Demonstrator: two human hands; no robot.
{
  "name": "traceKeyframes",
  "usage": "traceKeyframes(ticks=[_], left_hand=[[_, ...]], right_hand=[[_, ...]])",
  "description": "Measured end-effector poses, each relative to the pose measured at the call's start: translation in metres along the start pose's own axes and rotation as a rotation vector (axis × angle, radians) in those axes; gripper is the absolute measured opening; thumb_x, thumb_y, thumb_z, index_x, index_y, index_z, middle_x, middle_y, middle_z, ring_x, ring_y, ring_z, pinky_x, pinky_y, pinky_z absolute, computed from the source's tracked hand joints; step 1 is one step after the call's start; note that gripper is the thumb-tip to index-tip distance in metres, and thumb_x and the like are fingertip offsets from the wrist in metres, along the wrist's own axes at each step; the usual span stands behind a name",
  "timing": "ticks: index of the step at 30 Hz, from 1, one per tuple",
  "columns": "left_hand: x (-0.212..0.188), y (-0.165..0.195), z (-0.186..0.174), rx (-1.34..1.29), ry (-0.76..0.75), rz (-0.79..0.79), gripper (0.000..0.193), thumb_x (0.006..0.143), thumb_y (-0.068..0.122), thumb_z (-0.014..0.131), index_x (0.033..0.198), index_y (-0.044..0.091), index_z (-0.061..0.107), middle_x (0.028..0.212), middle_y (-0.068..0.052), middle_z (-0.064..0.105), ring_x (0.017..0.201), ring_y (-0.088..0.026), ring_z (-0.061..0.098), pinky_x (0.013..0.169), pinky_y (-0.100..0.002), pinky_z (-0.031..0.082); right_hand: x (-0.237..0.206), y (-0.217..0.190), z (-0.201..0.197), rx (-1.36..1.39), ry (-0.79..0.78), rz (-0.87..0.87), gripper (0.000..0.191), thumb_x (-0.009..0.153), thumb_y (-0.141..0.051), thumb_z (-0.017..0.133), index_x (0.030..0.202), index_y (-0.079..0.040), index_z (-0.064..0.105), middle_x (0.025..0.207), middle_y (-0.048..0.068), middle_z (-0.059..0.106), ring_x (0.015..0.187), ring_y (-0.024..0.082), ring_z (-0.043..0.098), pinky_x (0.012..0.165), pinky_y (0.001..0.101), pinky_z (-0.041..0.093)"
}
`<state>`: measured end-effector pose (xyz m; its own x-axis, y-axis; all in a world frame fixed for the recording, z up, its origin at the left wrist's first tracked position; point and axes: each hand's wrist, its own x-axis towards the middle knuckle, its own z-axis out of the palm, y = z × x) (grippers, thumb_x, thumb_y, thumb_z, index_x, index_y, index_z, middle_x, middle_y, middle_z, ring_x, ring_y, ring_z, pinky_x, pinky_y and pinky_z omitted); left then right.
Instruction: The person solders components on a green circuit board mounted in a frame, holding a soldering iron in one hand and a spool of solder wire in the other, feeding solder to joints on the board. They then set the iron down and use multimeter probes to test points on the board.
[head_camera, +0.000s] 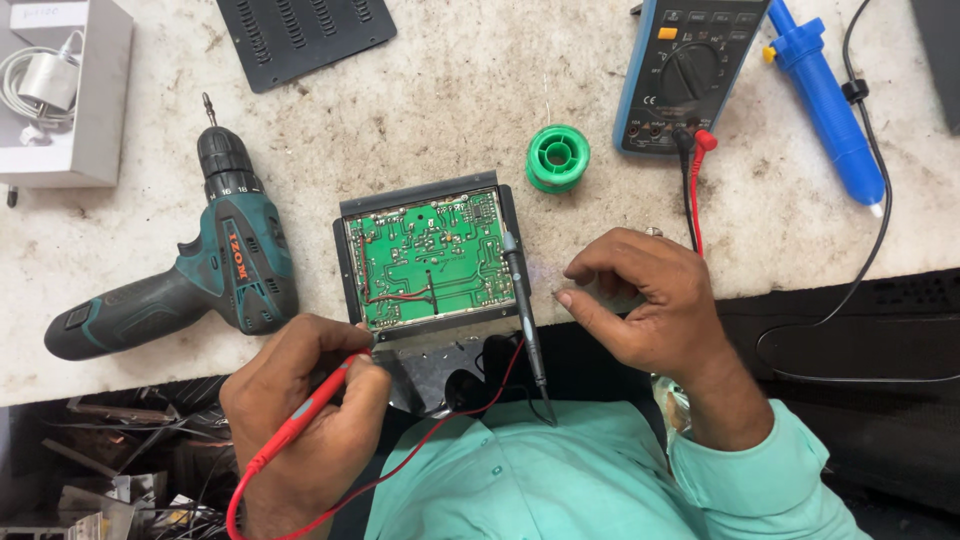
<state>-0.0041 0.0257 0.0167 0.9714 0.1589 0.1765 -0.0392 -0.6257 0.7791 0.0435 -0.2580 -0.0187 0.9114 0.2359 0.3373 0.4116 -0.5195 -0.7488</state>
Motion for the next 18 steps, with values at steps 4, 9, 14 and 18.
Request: traceKeyframes(ticks=[4,9,14,18], left_hand=[[-0.0009,0.0002,0.0001,-0.011,0.005,0.008,0.014,0.073,0.001,0.069,0.087,-0.001,0.07,0.073,-0.009,0.069,0.058,-0.01,0.063,0.054,-0.025,0.048],[-0.0013,0.0011,-0.0007,-0.017,0.016,-0.004,0.013,0.075,0.001,0.068,0.087,0.0,0.071,0.072,-0.008,0.069,0.056,-0.01,0.063,0.053,-0.024,0.048],[-0.0015,0.0025,-0.001,-0.004,0.013,-0.008,0.014,0.075,0.002,0.07,0.088,0.001,0.072,0.071,-0.008,0.069,0.053,-0.011,0.061,0.051,-0.026,0.047],[-0.0014,0.0027,-0.0012,0.005,0.017,0.041,0.013,0.075,0.002,0.069,0.089,0.001,0.072,0.074,-0.007,0.069,0.057,-0.009,0.064,0.054,-0.025,0.049]], right_hand=[[-0.0004,-0.0004,-0.0003,-0.002,0.002,-0.007,0.017,0.079,-0.006,0.083,0.089,-0.006,0.07,0.079,0.001,0.066,0.063,0.01,0.057,0.055,0.0245,0.045],[-0.0003,-0.0004,0.0011,-0.017,0.001,0.001,0.018,0.077,-0.007,0.084,0.089,-0.006,0.07,0.078,0.001,0.066,0.061,0.01,0.055,0.054,0.0249,0.043],[-0.0009,0.0006,0.0001,-0.02,0.0,-0.009,0.018,0.078,-0.008,0.084,0.089,-0.007,0.07,0.078,0.001,0.066,0.062,0.01,0.055,0.055,0.0249,0.044],[-0.0011,0.0014,0.0011,-0.021,-0.001,-0.001,0.017,0.077,-0.008,0.083,0.088,-0.007,0.07,0.078,0.001,0.066,0.061,0.01,0.055,0.054,0.0252,0.043]])
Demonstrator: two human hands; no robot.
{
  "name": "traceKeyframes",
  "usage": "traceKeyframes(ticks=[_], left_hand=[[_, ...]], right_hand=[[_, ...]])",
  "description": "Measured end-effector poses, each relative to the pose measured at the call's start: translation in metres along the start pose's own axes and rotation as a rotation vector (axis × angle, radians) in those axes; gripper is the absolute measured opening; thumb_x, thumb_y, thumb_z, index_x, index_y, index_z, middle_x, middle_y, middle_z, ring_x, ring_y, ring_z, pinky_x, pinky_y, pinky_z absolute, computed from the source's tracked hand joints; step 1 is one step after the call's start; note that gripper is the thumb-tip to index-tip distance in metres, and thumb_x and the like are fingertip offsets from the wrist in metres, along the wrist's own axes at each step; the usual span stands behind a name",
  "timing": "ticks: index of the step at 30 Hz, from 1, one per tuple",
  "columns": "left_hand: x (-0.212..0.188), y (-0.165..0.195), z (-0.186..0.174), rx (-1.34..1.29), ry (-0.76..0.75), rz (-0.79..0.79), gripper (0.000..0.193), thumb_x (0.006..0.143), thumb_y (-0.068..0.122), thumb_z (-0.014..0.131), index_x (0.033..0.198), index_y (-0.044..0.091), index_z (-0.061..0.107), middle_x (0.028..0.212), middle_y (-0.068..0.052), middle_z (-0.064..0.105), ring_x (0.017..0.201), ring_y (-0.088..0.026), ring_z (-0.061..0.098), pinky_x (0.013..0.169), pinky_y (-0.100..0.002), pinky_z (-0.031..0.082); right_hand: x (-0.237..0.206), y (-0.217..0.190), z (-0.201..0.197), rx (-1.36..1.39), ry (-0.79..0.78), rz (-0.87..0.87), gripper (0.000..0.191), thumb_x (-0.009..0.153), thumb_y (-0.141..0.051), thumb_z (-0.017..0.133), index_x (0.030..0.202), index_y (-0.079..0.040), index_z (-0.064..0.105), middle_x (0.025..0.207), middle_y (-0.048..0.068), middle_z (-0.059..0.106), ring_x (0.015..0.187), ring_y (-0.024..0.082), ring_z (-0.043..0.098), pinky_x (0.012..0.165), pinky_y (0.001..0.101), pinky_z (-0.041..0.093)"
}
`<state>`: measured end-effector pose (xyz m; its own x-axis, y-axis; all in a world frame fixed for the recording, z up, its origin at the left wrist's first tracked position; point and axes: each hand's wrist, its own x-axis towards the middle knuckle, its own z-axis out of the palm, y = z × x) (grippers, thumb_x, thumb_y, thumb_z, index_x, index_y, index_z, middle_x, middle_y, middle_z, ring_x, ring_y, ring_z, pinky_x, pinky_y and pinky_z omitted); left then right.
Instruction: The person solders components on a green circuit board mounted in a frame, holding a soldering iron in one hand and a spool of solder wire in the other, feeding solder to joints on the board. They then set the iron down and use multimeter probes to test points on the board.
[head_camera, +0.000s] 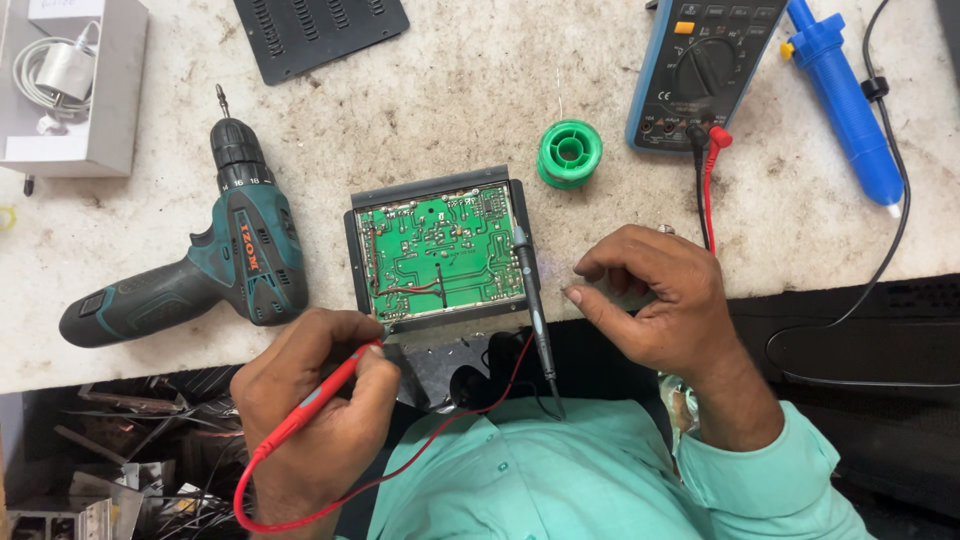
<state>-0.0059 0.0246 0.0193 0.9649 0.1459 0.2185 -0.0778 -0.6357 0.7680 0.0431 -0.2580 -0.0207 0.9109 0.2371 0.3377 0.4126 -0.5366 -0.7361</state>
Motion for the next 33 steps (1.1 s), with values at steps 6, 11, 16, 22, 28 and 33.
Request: traceKeyframes(ticks=[6,11,16,22,28,33], left_hand=[[-0.0004,0.0002,0.0013,-0.008,-0.001,-0.025,0.012,0.075,0.003,0.069,0.087,0.0,0.072,0.072,-0.008,0.068,0.054,-0.011,0.061,0.052,-0.025,0.047],[0.0002,-0.0004,0.0017,-0.004,0.001,-0.006,0.013,0.075,0.003,0.069,0.087,0.0,0.071,0.072,-0.008,0.069,0.056,-0.01,0.062,0.053,-0.025,0.047],[0.0,-0.0004,0.002,0.007,-0.002,-0.025,0.013,0.075,0.003,0.069,0.087,0.0,0.071,0.072,-0.008,0.069,0.056,-0.01,0.064,0.054,-0.025,0.048],[-0.0001,-0.0012,0.002,-0.001,0.0,-0.029,0.014,0.074,0.002,0.069,0.088,0.0,0.071,0.074,-0.008,0.07,0.058,-0.01,0.064,0.055,-0.025,0.049],[-0.0006,-0.0008,0.0015,-0.002,0.002,-0.029,0.014,0.074,0.002,0.069,0.088,0.0,0.072,0.073,-0.008,0.07,0.057,-0.01,0.064,0.055,-0.025,0.049],[-0.0019,-0.0002,0.0018,0.004,0.003,-0.043,0.015,0.074,0.002,0.069,0.088,0.0,0.072,0.073,-0.009,0.07,0.058,-0.011,0.064,0.055,-0.025,0.049]], right_hand=[[0.0001,0.0009,-0.0006,0.003,0.001,-0.009,0.017,0.077,-0.007,0.083,0.089,-0.007,0.07,0.078,0.001,0.066,0.061,0.01,0.055,0.054,0.0252,0.044],[0.0007,0.0009,-0.0006,0.002,0.0,-0.008,0.017,0.077,-0.007,0.083,0.088,-0.007,0.07,0.077,0.001,0.066,0.061,0.01,0.055,0.054,0.0252,0.044],[0.0003,0.0011,-0.001,0.005,-0.001,-0.008,0.018,0.077,-0.007,0.083,0.089,-0.007,0.07,0.079,0.001,0.066,0.062,0.01,0.056,0.055,0.025,0.044],[-0.0011,0.0013,-0.0008,-0.003,0.002,0.004,0.017,0.077,-0.007,0.083,0.089,-0.007,0.07,0.078,0.001,0.066,0.062,0.01,0.055,0.055,0.0252,0.044],[-0.0016,0.0007,-0.0013,0.013,0.008,-0.007,0.017,0.078,-0.007,0.083,0.089,-0.006,0.07,0.08,0.001,0.066,0.063,0.01,0.056,0.055,0.0248,0.044],[-0.0027,0.0008,-0.0015,0.003,0.006,-0.01,0.017,0.078,-0.007,0.083,0.089,-0.007,0.07,0.079,0.001,0.066,0.063,0.01,0.056,0.055,0.0252,0.044]])
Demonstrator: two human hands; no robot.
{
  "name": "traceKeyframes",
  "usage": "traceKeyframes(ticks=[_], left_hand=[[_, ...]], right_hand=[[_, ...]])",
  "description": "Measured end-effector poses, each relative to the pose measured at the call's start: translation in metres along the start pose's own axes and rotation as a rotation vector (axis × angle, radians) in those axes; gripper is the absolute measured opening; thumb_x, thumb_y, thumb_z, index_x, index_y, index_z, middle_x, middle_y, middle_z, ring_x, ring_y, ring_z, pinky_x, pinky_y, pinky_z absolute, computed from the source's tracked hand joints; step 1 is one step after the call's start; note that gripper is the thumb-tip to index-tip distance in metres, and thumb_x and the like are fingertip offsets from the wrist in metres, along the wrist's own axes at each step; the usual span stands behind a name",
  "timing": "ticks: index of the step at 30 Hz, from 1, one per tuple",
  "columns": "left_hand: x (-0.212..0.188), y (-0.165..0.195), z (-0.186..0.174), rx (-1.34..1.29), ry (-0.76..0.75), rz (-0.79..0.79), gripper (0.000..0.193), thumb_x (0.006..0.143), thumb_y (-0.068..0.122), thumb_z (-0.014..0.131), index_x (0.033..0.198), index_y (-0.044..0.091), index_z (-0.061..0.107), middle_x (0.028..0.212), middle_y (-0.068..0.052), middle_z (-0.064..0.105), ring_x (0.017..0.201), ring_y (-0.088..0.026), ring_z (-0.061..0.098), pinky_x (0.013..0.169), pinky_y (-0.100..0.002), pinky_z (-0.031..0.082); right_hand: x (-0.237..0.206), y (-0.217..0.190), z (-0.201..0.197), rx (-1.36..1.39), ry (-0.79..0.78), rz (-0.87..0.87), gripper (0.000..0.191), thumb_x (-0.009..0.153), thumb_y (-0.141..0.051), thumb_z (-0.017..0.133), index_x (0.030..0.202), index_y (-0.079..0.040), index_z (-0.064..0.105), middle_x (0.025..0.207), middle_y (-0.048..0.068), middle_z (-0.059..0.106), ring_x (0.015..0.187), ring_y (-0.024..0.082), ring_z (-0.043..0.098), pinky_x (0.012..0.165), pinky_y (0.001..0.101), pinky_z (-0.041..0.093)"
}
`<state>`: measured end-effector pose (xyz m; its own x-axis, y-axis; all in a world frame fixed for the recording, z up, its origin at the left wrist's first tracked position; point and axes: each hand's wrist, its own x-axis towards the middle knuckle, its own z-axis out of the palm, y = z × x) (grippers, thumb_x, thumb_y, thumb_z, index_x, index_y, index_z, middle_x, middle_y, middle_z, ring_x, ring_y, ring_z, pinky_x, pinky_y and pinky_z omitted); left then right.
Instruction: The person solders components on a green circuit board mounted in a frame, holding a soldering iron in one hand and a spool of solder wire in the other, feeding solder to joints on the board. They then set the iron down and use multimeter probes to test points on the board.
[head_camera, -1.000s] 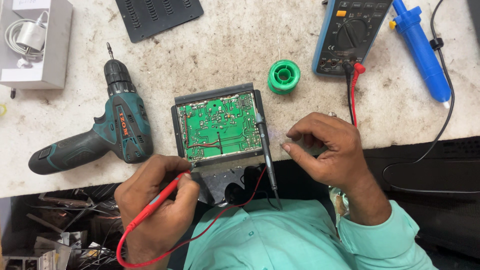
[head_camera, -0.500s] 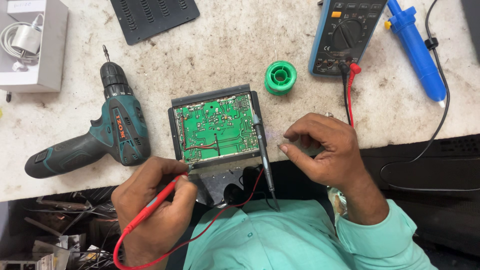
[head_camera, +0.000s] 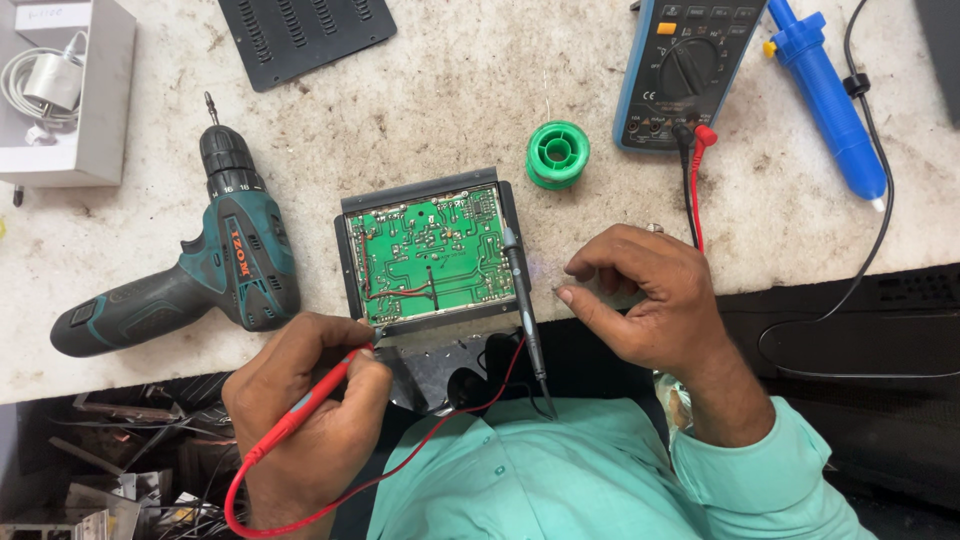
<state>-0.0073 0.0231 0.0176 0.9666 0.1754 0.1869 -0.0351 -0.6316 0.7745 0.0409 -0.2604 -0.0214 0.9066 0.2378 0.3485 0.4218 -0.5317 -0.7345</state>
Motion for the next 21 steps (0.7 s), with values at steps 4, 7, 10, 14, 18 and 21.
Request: traceKeyframes(ticks=[4,7,10,14,18,21], left_hand=[[-0.0002,-0.0004,0.0,-0.015,0.005,0.015,0.015,0.075,0.003,0.069,0.09,0.0,0.072,0.075,-0.008,0.071,0.059,-0.01,0.065,0.056,-0.025,0.05],[0.0006,-0.0001,-0.0008,-0.032,0.006,0.002,0.015,0.076,0.003,0.069,0.09,0.0,0.073,0.075,-0.008,0.071,0.058,-0.01,0.065,0.055,-0.024,0.049],[0.0011,0.0012,-0.0009,-0.027,0.004,0.003,0.016,0.075,0.003,0.069,0.09,0.001,0.073,0.074,-0.007,0.071,0.057,-0.01,0.065,0.053,-0.024,0.049],[0.0018,0.0026,-0.001,-0.005,-0.004,0.012,0.014,0.075,0.003,0.07,0.089,0.001,0.073,0.072,-0.007,0.07,0.055,-0.01,0.064,0.052,-0.025,0.048],[0.002,0.0031,-0.0006,-0.007,-0.001,0.02,0.014,0.075,0.003,0.069,0.089,0.001,0.073,0.071,-0.007,0.07,0.055,-0.01,0.064,0.053,-0.025,0.048],[0.0023,0.0029,-0.0003,-0.005,-0.004,0.016,0.014,0.075,0.003,0.069,0.089,0.001,0.073,0.072,-0.007,0.07,0.055,-0.01,0.064,0.053,-0.025,0.049]], right_hand=[[-0.0002,-0.0005,0.0001,0.014,-0.003,0.005,0.017,0.078,-0.007,0.083,0.089,-0.007,0.07,0.079,0.001,0.066,0.062,0.01,0.056,0.055,0.025,0.044],[0.0005,-0.0009,0.0001,-0.01,0.0,-0.001,0.018,0.077,-0.007,0.084,0.088,-0.007,0.07,0.078,0.001,0.066,0.061,0.01,0.056,0.055,0.0252,0.044],[0.0008,-0.0011,0.0,0.0,-0.002,0.005,0.018,0.077,-0.007,0.083,0.089,-0.007,0.07,0.077,0.001,0.065,0.061,0.01,0.055,0.055,0.0251,0.044],[0.0008,-0.0005,-0.0004,-0.004,-0.003,-0.003,0.018,0.078,-0.008,0.084,0.088,-0.007,0.07,0.078,0.001,0.066,0.061,0.01,0.055,0.055,0.0254,0.043],[0.0006,0.0001,-0.0001,-0.004,-0.006,0.006,0.018,0.077,-0.008,0.084,0.088,-0.007,0.07,0.077,0.001,0.065,0.06,0.01,0.055,0.054,0.0255,0.043],[0.001,0.0005,-0.0003,0.001,-0.007,0.006,0.018,0.077,-0.007,0.083,0.088,-0.007,0.07,0.077,0.001,0.065,0.061,0.01,0.055,0.055,0.0254,0.043]])
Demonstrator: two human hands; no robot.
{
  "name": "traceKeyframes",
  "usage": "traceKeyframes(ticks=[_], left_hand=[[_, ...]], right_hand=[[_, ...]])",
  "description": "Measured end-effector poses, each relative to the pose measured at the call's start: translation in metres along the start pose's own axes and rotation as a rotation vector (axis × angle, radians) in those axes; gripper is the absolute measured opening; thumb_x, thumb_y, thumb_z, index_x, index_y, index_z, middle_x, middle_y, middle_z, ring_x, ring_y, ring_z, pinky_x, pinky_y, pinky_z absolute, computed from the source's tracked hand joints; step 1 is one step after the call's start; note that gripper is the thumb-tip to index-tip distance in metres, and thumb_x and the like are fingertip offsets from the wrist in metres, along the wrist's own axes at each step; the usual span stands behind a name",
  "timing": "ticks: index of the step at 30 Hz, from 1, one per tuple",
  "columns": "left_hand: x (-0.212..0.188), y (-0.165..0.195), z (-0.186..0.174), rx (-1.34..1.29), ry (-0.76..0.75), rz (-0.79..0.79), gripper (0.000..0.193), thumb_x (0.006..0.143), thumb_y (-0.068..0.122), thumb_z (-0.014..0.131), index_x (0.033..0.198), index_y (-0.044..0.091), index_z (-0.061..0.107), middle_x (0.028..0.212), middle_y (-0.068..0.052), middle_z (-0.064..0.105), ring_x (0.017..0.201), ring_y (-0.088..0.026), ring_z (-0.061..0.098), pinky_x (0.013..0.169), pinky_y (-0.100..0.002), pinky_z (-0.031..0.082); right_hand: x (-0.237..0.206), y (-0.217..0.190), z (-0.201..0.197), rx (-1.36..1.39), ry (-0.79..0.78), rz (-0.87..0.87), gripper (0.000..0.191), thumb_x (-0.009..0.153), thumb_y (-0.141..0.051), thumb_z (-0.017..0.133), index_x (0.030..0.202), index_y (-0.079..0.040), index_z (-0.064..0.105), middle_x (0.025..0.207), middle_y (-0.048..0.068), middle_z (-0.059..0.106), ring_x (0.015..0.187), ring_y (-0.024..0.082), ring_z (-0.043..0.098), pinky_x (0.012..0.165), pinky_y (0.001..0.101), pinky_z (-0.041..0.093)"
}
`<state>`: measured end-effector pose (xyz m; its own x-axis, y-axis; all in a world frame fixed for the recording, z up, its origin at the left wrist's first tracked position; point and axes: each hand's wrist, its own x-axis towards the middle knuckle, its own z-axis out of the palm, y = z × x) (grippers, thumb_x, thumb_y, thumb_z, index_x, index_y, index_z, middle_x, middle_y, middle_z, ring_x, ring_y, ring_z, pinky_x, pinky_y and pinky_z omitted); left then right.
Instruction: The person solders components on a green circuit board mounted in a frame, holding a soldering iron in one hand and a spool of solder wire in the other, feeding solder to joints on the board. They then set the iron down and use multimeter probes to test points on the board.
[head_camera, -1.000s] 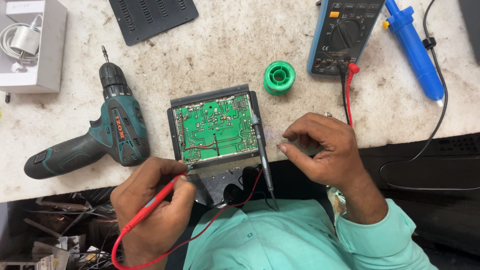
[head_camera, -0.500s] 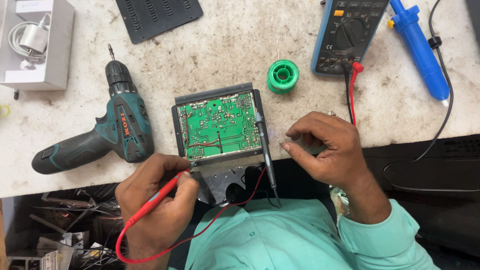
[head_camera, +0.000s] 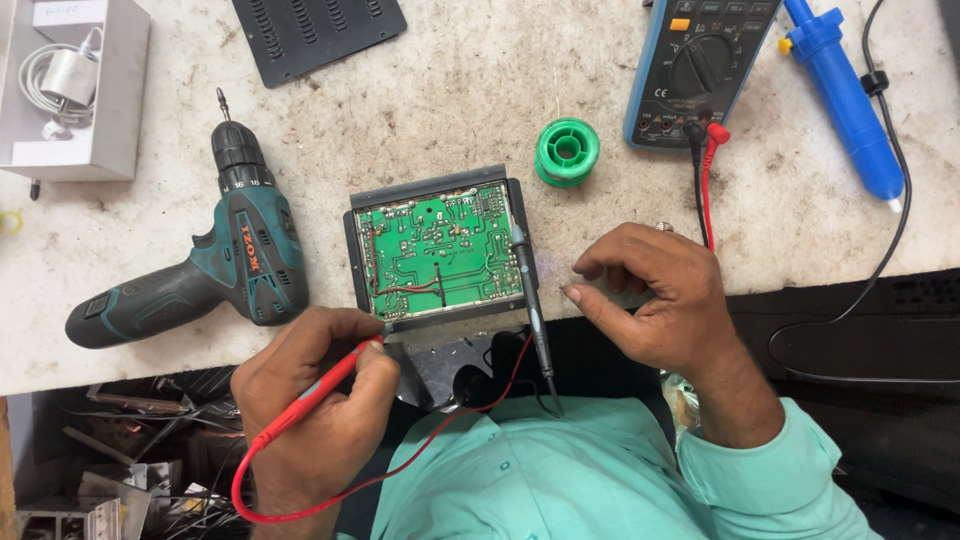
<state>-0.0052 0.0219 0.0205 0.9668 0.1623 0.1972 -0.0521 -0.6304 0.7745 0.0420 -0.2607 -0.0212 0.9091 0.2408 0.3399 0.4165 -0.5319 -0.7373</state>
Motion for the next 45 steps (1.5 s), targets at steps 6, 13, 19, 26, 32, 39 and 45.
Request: traceKeyframes(ticks=[6,13,19,26,32,39,45], left_hand=[[0.0,0.0,0.001,0.009,0.003,0.019,0.014,0.075,0.002,0.069,0.088,0.001,0.073,0.073,-0.008,0.07,0.057,-0.01,0.066,0.055,-0.025,0.05],[0.001,0.001,0.001,0.006,-0.004,0.011,0.013,0.073,0.002,0.069,0.086,0.0,0.072,0.071,-0.009,0.069,0.057,-0.012,0.064,0.055,-0.026,0.049],[0.0,0.001,0.002,-0.003,-0.008,-0.003,0.013,0.074,0.002,0.069,0.087,-0.001,0.072,0.072,-0.009,0.07,0.058,-0.011,0.065,0.056,-0.026,0.049],[-0.002,0.003,0.002,-0.007,-0.003,0.01,0.013,0.074,0.002,0.069,0.087,-0.001,0.071,0.073,-0.009,0.07,0.059,-0.011,0.066,0.057,-0.026,0.05],[-0.005,0.004,0.001,-0.016,-0.001,0.021,0.014,0.074,0.001,0.069,0.087,-0.001,0.072,0.073,-0.009,0.07,0.06,-0.012,0.067,0.058,-0.026,0.051],[-0.011,0.0,0.003,0.006,0.006,0.026,0.014,0.078,0.003,0.07,0.092,0.0,0.073,0.075,-0.008,0.07,0.062,-0.01,0.065,0.058,-0.025,0.05],[-0.02,-0.013,0.006,-0.137,0.031,-0.064,0.011,0.087,0.002,0.068,0.097,-0.003,0.07,0.077,-0.002,0.068,0.067,-0.003,0.056,0.059,-0.019,0.044]], right_hand=[[0.0,0.0,0.0,0.0,0.001,-0.001,0.018,0.077,-0.007,0.083,0.089,-0.007,0.07,0.077,0.001,0.065,0.062,0.011,0.056,0.055,0.0255,0.044],[0.0,0.0,-0.001,0.003,0.008,-0.006,0.018,0.078,-0.007,0.083,0.089,-0.006,0.069,0.079,0.002,0.067,0.061,0.01,0.056,0.054,0.025,0.044],[-0.001,0.001,-0.002,0.009,0.003,-0.013,0.017,0.078,-0.006,0.082,0.089,-0.006,0.069,0.08,0.002,0.067,0.062,0.01,0.056,0.054,0.0249,0.044],[-0.004,0.003,-0.005,0.095,-0.006,-0.001,0.008,0.086,-0.002,0.076,0.091,-0.004,0.07,0.082,0.003,0.067,0.066,0.01,0.059,0.057,0.0245,0.045],[-0.017,-0.04,-0.027,0.449,-0.013,-0.046,0.005,0.092,-0.003,0.066,0.092,0.001,0.066,0.088,0.01,0.069,0.075,0.017,0.065,0.068,0.028,0.052],[-0.066,-0.113,-0.026,0.894,0.052,-0.055,0.02,0.093,-0.015,0.065,0.091,0.005,0.068,0.084,0.015,0.072,0.067,0.025,0.068,0.063,0.0354,0.057],[-0.076,-0.113,-0.017,1.03,0.066,-0.198,0.019,0.095,-0.013,0.064,0.094,0.005,0.068,0.086,0.015,0.071,0.069,0.023,0.068,0.064,0.0337,0.057]])
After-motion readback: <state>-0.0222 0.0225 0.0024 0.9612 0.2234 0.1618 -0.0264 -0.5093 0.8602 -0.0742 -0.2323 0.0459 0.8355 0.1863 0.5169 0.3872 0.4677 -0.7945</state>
